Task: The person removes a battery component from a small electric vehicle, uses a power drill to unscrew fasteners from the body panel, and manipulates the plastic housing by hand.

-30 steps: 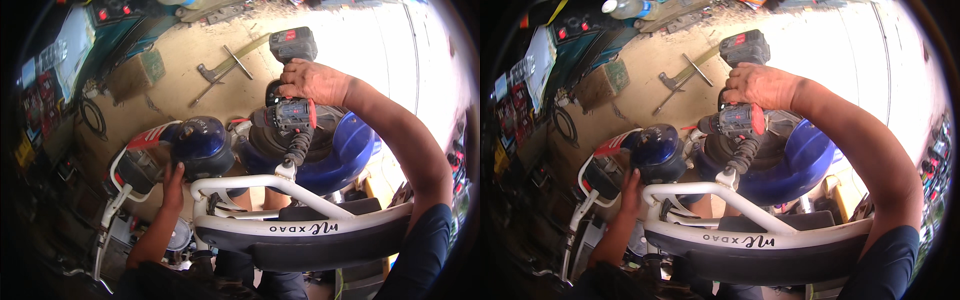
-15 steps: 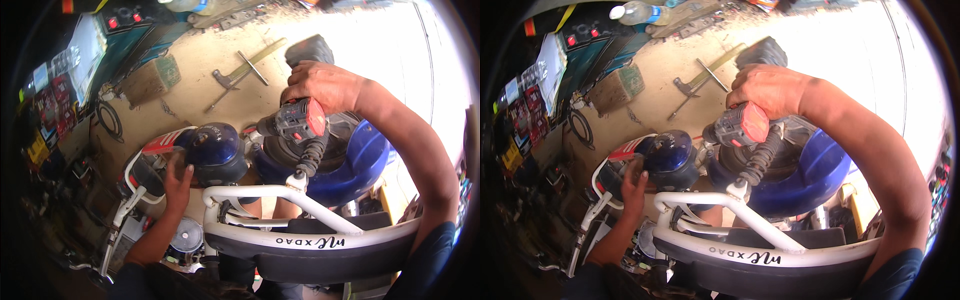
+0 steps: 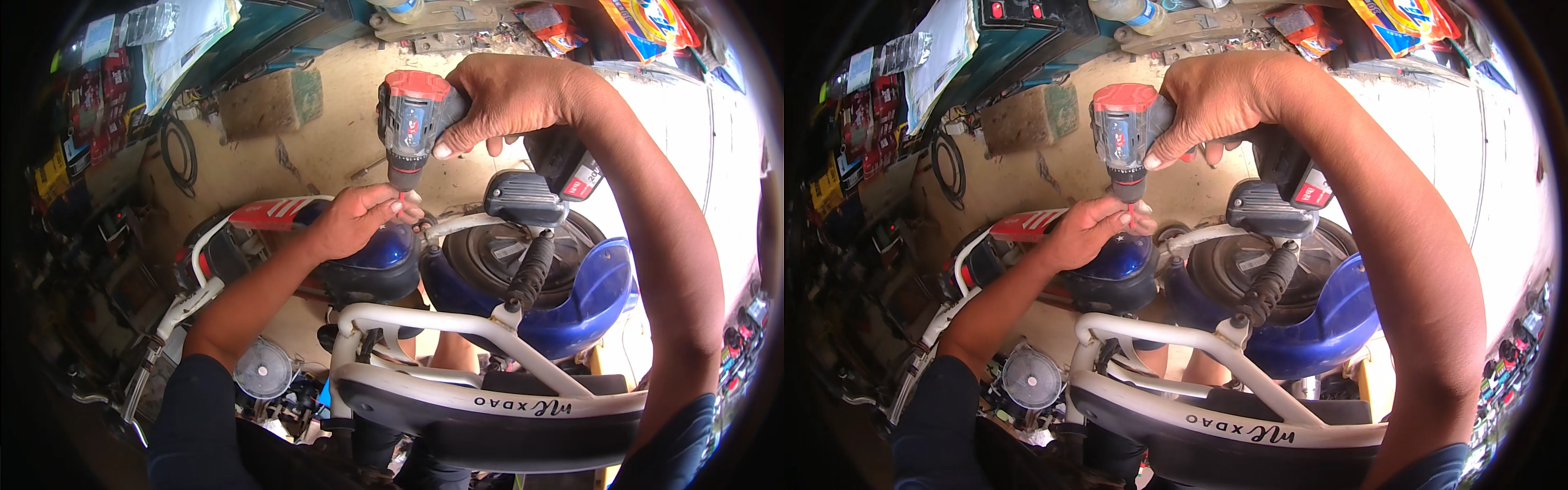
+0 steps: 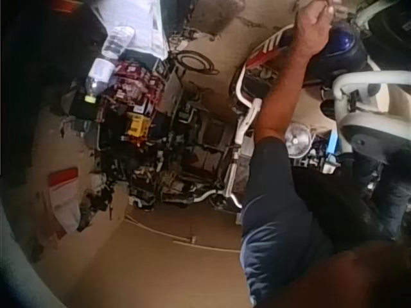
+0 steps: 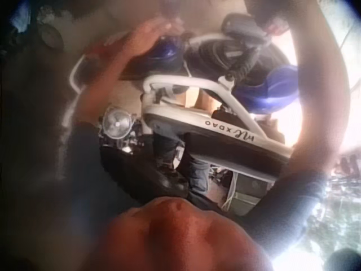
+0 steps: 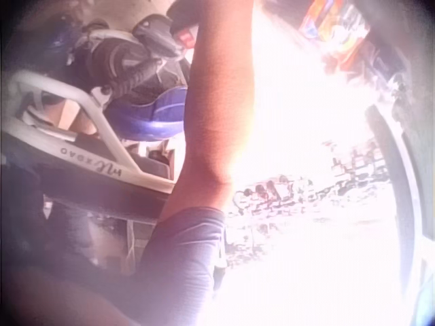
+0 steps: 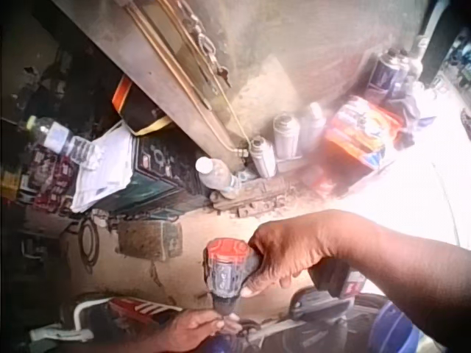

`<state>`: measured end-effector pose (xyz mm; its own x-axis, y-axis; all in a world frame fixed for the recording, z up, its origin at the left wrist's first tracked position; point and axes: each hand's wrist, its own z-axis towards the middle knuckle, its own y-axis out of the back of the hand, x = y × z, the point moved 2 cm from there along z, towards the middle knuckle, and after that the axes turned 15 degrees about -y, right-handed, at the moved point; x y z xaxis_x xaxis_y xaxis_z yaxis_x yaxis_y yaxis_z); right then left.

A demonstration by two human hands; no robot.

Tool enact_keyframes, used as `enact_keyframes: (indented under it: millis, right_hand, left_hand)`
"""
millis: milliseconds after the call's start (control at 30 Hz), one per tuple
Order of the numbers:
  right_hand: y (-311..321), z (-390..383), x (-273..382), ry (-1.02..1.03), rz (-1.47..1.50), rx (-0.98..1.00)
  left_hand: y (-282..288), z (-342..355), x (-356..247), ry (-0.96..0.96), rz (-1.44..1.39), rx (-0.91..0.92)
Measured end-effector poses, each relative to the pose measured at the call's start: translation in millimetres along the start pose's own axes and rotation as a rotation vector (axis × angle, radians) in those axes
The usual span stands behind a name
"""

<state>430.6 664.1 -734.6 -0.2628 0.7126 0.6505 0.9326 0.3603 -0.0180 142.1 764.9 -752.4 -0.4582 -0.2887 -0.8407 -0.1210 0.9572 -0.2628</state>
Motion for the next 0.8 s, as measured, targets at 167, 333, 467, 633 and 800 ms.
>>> enact_keyframes:
  millis: [167,333,467,633,800]
  right_hand:
    - [-13.5,17.7,7.9,-0.119,-0.055,0.082]
    - [-18.0,26.6,1.9,-0.181,-0.027,0.126]
    - [-21.5,32.1,-11.6,-0.225,0.060,0.165]
    - [-23.8,32.5,-21.7,-0.265,0.118,0.203]
    - [-25.7,31.0,-26.5,-0.323,0.186,0.227]
  left_hand:
    - [5.8,-0.6,21.3,0.072,0.098,0.055]
    - [2.3,1.4,28.4,0.069,0.127,0.070]
    - [1.2,1.0,29.9,0.110,0.128,0.058]
    - [0.0,3.0,26.8,0.079,0.243,0.087]
    - [-2.1,4.6,26.5,0.099,0.247,0.078]
